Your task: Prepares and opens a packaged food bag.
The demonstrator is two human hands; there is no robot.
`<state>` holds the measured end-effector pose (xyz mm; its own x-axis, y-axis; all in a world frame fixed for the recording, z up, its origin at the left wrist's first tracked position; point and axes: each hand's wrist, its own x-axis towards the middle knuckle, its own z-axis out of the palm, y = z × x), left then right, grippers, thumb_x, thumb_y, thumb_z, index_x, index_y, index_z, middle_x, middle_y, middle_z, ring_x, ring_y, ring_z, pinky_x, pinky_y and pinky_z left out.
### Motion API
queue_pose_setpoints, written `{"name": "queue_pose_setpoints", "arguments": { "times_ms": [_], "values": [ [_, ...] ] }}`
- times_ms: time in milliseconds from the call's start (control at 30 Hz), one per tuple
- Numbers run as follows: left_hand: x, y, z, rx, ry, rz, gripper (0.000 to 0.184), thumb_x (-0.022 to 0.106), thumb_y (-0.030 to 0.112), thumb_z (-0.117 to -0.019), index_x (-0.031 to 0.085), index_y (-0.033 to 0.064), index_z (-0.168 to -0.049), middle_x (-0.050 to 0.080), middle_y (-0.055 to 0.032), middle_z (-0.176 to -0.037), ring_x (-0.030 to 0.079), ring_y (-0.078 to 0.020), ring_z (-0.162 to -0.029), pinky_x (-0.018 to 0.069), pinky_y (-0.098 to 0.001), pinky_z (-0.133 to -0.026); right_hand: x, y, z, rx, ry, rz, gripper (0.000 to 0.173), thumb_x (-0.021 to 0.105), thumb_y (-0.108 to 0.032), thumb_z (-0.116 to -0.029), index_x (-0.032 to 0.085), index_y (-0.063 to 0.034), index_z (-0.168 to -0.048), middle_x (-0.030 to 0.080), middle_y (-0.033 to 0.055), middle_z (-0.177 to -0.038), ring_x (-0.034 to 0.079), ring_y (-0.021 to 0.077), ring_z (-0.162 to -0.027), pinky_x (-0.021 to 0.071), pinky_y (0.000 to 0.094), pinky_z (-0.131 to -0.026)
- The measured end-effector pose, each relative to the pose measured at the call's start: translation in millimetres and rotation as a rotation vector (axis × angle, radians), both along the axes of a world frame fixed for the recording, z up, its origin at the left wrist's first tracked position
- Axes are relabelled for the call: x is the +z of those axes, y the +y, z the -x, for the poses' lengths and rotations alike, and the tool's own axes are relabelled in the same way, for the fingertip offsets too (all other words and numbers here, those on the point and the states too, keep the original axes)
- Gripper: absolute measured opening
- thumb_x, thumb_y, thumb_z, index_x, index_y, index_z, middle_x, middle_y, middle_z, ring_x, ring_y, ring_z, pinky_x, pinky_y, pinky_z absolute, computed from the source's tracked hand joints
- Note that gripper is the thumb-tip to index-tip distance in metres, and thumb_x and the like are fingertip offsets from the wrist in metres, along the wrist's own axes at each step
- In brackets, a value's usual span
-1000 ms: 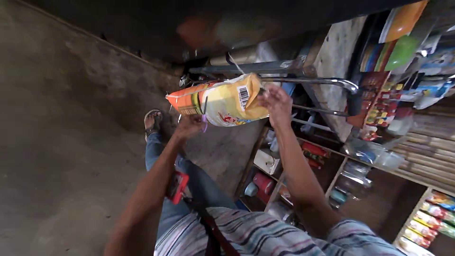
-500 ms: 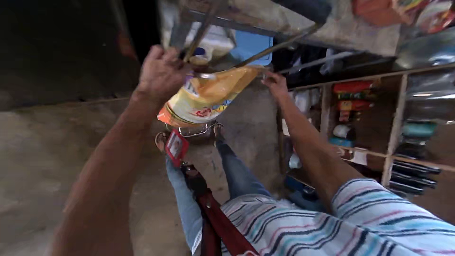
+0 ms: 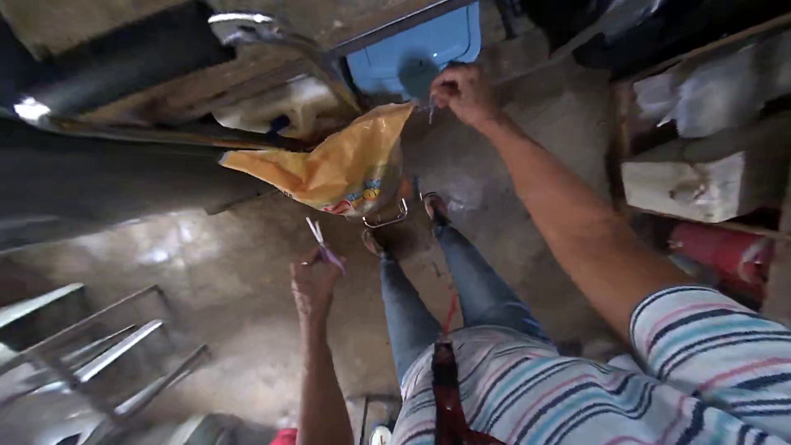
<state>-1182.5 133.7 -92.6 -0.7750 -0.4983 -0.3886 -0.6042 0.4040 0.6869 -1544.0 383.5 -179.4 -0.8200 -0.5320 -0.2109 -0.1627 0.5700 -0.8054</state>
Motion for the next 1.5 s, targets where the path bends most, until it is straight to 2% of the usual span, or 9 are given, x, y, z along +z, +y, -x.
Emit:
{"name": "queue_pose_setpoints", "arguments": {
  "times_ms": [267, 367, 500, 667, 767, 967, 1133, 1400, 1500],
  "values": [
    [-20, 81, 102, -0.091, -0.054, -0.507, 0.035, 0.07, 0.009, -0.0906, 0.066, -0.0008, -0.124, 0.072, -0.003, -0.103, 0.068, -0.0048, -0.086, 0.0585, -0.0246, -0.078, -5, 7, 3, 0.172, 0.045, 0.126, 0.035, 0.071, -0.024, -0.0961, 0.072, 0.0026, -0.118, 0.066, 0.023, -0.114, 0.068, 0.0294, -0.098, 0.0556, 0.0401, -0.093],
    [-42, 101, 137, -0.136, -0.017, -0.61, 0.035, 0.067, 0.014, -0.0936, 0.065, 0.0012, -0.127, 0.073, -0.0044, -0.109, 0.069, -0.008, -0.094, 0.0591, -0.0284, -0.085, -11, -8, -7, 0.104, -0.026, 0.129, 0.025, 0.068, -0.023, -0.0979, 0.076, -0.0014, -0.107, 0.071, 0.0173, -0.107, 0.069, 0.0241, -0.098, 0.0545, 0.0367, -0.093],
    [-68, 113, 172, -0.089, 0.03, -0.699, 0.031, 0.061, 0.013, -0.0972, 0.066, -0.0007, -0.125, 0.075, -0.0046, -0.107, 0.071, -0.0104, -0.096, 0.059, -0.0304, -0.089, -11, -13, -11, 0.027, -0.093, 0.109, 0.022, 0.061, -0.018, -0.1001, 0.074, -0.0008, -0.108, 0.073, 0.0143, -0.101, 0.071, 0.0195, -0.089, 0.0568, 0.035, -0.087],
    [-81, 111, 184, -0.086, 0.033, -0.754, 0.031, 0.054, 0.012, -0.0983, 0.065, -0.0022, -0.124, 0.074, -0.0049, -0.108, 0.07, -0.0088, -0.095, 0.0579, -0.0289, -0.089, -8, -6, -15, 0.202, 0.118, -0.017, 0.025, 0.054, -0.012, -0.103, 0.07, 0.0066, -0.109, 0.069, 0.0248, -0.108, 0.067, 0.0383, -0.105, 0.0507, 0.0481, -0.098],
    [-86, 103, 186, -0.117, 0.017, -0.76, 0.03, 0.051, 0.013, -0.0991, 0.065, 0.0003, -0.123, 0.073, -0.0017, -0.105, 0.069, -0.0067, -0.091, 0.0578, -0.0268, -0.086, 2, -4, -18, 0.296, 0.099, -0.156, 0.027, 0.05, -0.011, -0.1051, 0.066, 0.0091, -0.113, 0.065, 0.0277, -0.115, 0.064, 0.0422, -0.112, 0.0482, 0.0517, -0.101],
    [-101, 84, 181, -0.198, 0.02, -0.679, 0.032, 0.055, 0.019, -0.0962, 0.068, 0.0035, -0.122, 0.073, 0.001, -0.099, 0.067, -0.0058, -0.089, 0.0562, -0.027, -0.082, -18, 22, -25, 0.132, 0.054, -0.047, 0.023, 0.054, -0.011, -0.1017, 0.068, 0.0043, -0.112, 0.068, 0.0225, -0.108, 0.067, 0.032, -0.102, 0.0522, 0.0426, -0.095],
    [-104, 75, 176, -0.199, 0.02, -0.673, 0.034, 0.058, 0.019, -0.0946, 0.068, 0.0042, -0.123, 0.073, -0.0013, -0.106, 0.068, -0.008, -0.093, 0.0566, -0.03, -0.086, -15, 8, -29, 0.013, 0.007, 0.072, 0.026, 0.062, -0.018, -0.1011, 0.072, 0.0004, -0.117, 0.07, 0.0176, -0.112, 0.069, 0.0228, -0.102, 0.0532, 0.0336, -0.096],
    [-106, 76, 180, -0.204, 0.066, -0.734, 0.033, 0.057, 0.019, -0.0965, 0.068, 0.0045, -0.123, 0.072, -0.0002, -0.101, 0.067, -0.0083, -0.091, 0.0568, -0.0285, -0.085, -18, -17, -27, -0.171, -0.012, 0.144, 0.017, 0.064, -0.014, -0.0956, 0.073, -0.0023, -0.102, 0.071, 0.0096, -0.097, 0.066, 0.0113, -0.084, 0.0542, 0.0265, -0.081],
    [-104, 78, 183, -0.189, 0.07, -0.733, 0.033, 0.06, 0.018, -0.0942, 0.068, 0.0045, -0.123, 0.073, 0.0014, -0.098, 0.067, -0.0055, -0.087, 0.056, -0.0248, -0.079, -16, -18, -29, -0.192, -0.053, 0.176, 0.018, 0.067, -0.016, -0.0938, 0.073, -0.0026, -0.104, 0.07, 0.0083, -0.096, 0.066, 0.0103, -0.083, 0.0549, 0.0264, -0.079]
  ]
}}
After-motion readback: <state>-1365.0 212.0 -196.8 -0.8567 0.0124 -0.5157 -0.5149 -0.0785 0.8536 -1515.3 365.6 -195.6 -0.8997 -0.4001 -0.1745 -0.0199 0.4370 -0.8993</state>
